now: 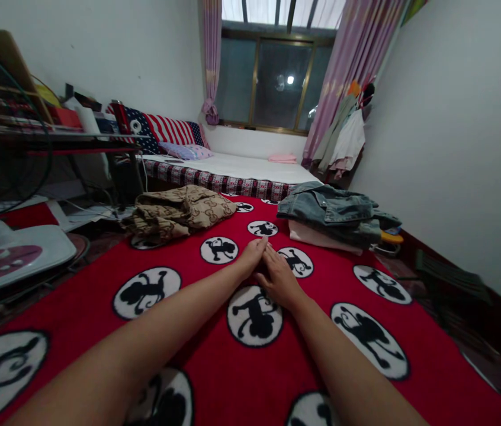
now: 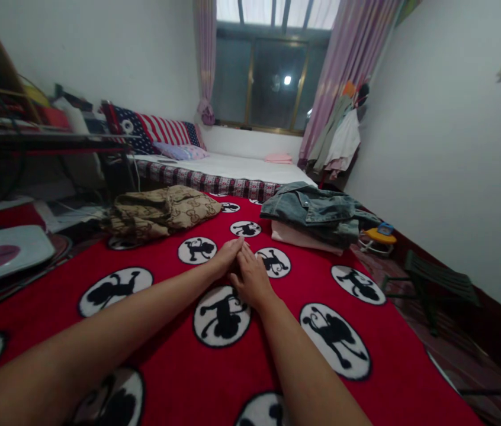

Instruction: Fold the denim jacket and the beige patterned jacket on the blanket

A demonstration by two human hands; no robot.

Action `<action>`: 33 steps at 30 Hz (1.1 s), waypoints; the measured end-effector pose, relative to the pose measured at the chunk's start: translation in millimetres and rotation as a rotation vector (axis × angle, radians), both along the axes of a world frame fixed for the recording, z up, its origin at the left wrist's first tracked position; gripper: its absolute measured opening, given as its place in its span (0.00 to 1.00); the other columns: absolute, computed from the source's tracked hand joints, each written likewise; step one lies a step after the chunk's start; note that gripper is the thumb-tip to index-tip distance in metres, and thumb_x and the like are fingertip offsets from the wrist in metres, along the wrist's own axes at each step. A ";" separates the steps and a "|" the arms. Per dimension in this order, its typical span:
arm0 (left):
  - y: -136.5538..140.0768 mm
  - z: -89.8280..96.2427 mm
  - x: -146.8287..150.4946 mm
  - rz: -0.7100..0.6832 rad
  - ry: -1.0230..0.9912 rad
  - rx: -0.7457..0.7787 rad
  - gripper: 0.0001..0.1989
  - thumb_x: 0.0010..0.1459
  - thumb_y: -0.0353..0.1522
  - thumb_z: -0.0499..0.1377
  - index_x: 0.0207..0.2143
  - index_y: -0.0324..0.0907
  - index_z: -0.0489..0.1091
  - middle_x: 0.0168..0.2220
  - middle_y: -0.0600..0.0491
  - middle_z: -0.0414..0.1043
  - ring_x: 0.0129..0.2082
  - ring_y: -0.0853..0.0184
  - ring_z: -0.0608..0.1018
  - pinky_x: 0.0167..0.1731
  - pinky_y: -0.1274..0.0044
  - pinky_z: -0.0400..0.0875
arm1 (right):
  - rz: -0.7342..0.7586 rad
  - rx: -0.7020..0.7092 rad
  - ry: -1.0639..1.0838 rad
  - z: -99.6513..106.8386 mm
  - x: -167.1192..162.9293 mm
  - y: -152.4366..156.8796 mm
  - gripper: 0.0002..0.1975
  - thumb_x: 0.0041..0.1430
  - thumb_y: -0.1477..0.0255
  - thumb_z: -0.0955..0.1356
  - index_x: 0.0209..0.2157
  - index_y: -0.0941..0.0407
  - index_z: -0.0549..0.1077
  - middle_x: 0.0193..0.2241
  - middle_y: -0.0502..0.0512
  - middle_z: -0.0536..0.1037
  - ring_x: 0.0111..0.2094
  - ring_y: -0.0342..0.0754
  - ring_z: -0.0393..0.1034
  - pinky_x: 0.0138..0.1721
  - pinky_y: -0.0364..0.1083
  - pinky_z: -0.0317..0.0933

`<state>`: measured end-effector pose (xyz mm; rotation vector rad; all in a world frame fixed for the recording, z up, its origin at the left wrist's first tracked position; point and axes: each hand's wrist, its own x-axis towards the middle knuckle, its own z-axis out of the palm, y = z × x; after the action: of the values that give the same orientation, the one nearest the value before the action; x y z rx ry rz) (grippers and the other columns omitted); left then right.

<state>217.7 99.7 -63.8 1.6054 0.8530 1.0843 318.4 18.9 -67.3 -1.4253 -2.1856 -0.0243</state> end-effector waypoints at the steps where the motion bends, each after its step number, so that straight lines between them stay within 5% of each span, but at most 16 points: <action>1: 8.7 7.4 -11.8 -0.012 0.117 0.076 0.19 0.59 0.45 0.54 0.27 0.38 0.70 0.27 0.49 0.76 0.32 0.63 0.78 0.36 0.73 0.72 | 0.015 -0.013 0.040 -0.6 1.4 0.8 0.29 0.59 0.72 0.64 0.62 0.62 0.61 0.64 0.66 0.58 0.66 0.53 0.51 0.63 0.57 0.49; 3: 31.0 30.6 -45.3 0.016 0.262 0.182 0.08 0.50 0.34 0.63 0.29 0.38 0.75 0.30 0.49 0.77 0.38 0.61 0.77 0.43 0.73 0.69 | 0.014 -0.049 0.088 -2.0 2.9 2.4 0.24 0.60 0.73 0.64 0.58 0.61 0.66 0.62 0.65 0.63 0.62 0.53 0.57 0.62 0.55 0.53; 4: 43.4 45.4 -66.3 0.104 0.440 0.372 0.08 0.49 0.30 0.63 0.33 0.39 0.76 0.37 0.50 0.78 0.43 0.63 0.76 0.49 0.74 0.66 | -0.003 -0.065 0.098 -2.6 3.0 3.0 0.23 0.61 0.72 0.64 0.57 0.61 0.67 0.60 0.65 0.66 0.61 0.53 0.60 0.61 0.55 0.54; 6: 66.6 76.7 -112.7 0.444 0.766 0.612 0.14 0.51 0.29 0.61 0.42 0.40 0.76 0.49 0.49 0.74 0.52 0.64 0.70 0.56 0.73 0.59 | -0.038 -0.075 0.105 -3.2 2.0 3.9 0.22 0.61 0.72 0.65 0.56 0.61 0.68 0.59 0.64 0.68 0.59 0.54 0.63 0.60 0.55 0.55; 9: 91.6 110.5 -180.4 0.707 0.829 0.561 0.26 0.57 0.33 0.58 0.57 0.32 0.65 0.64 0.40 0.56 0.64 0.57 0.54 0.62 0.58 0.43 | -0.040 -0.063 0.111 -2.6 0.0 4.3 0.19 0.61 0.72 0.66 0.54 0.61 0.71 0.57 0.64 0.70 0.57 0.53 0.64 0.59 0.53 0.56; 11: 102.8 115.4 -215.2 0.840 0.849 0.434 0.39 0.54 0.40 0.62 0.60 0.24 0.56 0.65 0.29 0.49 0.66 0.47 0.49 0.59 0.50 0.43 | -0.039 -0.060 0.117 -2.0 -0.7 4.6 0.18 0.61 0.72 0.66 0.52 0.61 0.72 0.56 0.63 0.71 0.56 0.53 0.65 0.59 0.53 0.57; 13: 112.8 107.4 -238.3 0.899 0.872 0.296 0.47 0.47 0.48 0.64 0.58 0.21 0.58 0.62 0.23 0.54 0.64 0.43 0.56 0.56 0.52 0.52 | -0.038 -0.058 0.125 -1.8 -0.8 5.3 0.16 0.61 0.72 0.66 0.50 0.61 0.73 0.55 0.62 0.72 0.55 0.53 0.65 0.59 0.53 0.57; 16: 125.3 85.8 -253.4 0.899 0.920 0.179 0.42 0.40 0.55 0.62 0.47 0.27 0.71 0.55 0.27 0.67 0.58 0.47 0.68 0.53 0.62 0.60 | -0.034 -0.051 0.134 -2.1 -0.8 6.8 0.15 0.60 0.73 0.66 0.48 0.59 0.75 0.53 0.61 0.73 0.55 0.53 0.66 0.58 0.53 0.57; 22: 122.3 77.6 -244.2 0.819 0.917 0.197 0.17 0.44 0.43 0.66 0.18 0.38 0.72 0.30 0.38 0.77 0.43 0.52 0.78 0.44 0.62 0.65 | -0.040 -0.032 0.171 -3.5 -1.9 7.9 0.14 0.60 0.73 0.66 0.46 0.58 0.75 0.51 0.62 0.74 0.53 0.54 0.67 0.57 0.54 0.58; 25: 108.1 100.7 -214.2 0.750 0.861 0.302 0.12 0.49 0.36 0.63 0.21 0.36 0.74 0.27 0.39 0.75 0.39 0.56 0.78 0.40 0.67 0.68 | -0.004 -0.030 0.280 -4.8 -1.8 10.9 0.13 0.58 0.71 0.66 0.44 0.58 0.76 0.49 0.62 0.76 0.51 0.54 0.68 0.56 0.55 0.58; 28: 73.9 125.1 -159.0 0.654 0.797 0.445 0.12 0.57 0.32 0.55 0.32 0.34 0.76 0.34 0.43 0.77 0.38 0.63 0.77 0.40 0.74 0.67 | -0.051 -0.040 0.646 -5.1 3.8 18.6 0.19 0.56 0.62 0.67 0.46 0.57 0.74 0.45 0.61 0.77 0.46 0.53 0.72 0.49 0.54 0.63; 30: 32.6 127.6 -115.9 0.436 0.703 0.649 0.09 0.58 0.30 0.55 0.34 0.36 0.75 0.35 0.47 0.77 0.36 0.65 0.76 0.38 0.76 0.66 | -0.150 -0.038 1.013 -3.8 12.9 24.2 0.26 0.55 0.53 0.65 0.49 0.57 0.71 0.46 0.61 0.76 0.43 0.52 0.73 0.42 0.50 0.66; 33: -51.3 102.6 -64.1 -0.194 0.752 0.904 0.07 0.52 0.23 0.56 0.27 0.40 0.72 0.30 0.50 0.76 0.30 0.66 0.74 0.31 0.77 0.66 | -0.245 0.001 1.488 1.0 34.9 27.5 0.32 0.53 0.44 0.62 0.49 0.54 0.68 0.50 0.59 0.73 0.44 0.51 0.74 0.36 0.46 0.66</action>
<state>153.6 48.4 38.8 2.8975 0.6551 0.7354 353.3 46.4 -66.3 -1.0542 -0.7745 0.7023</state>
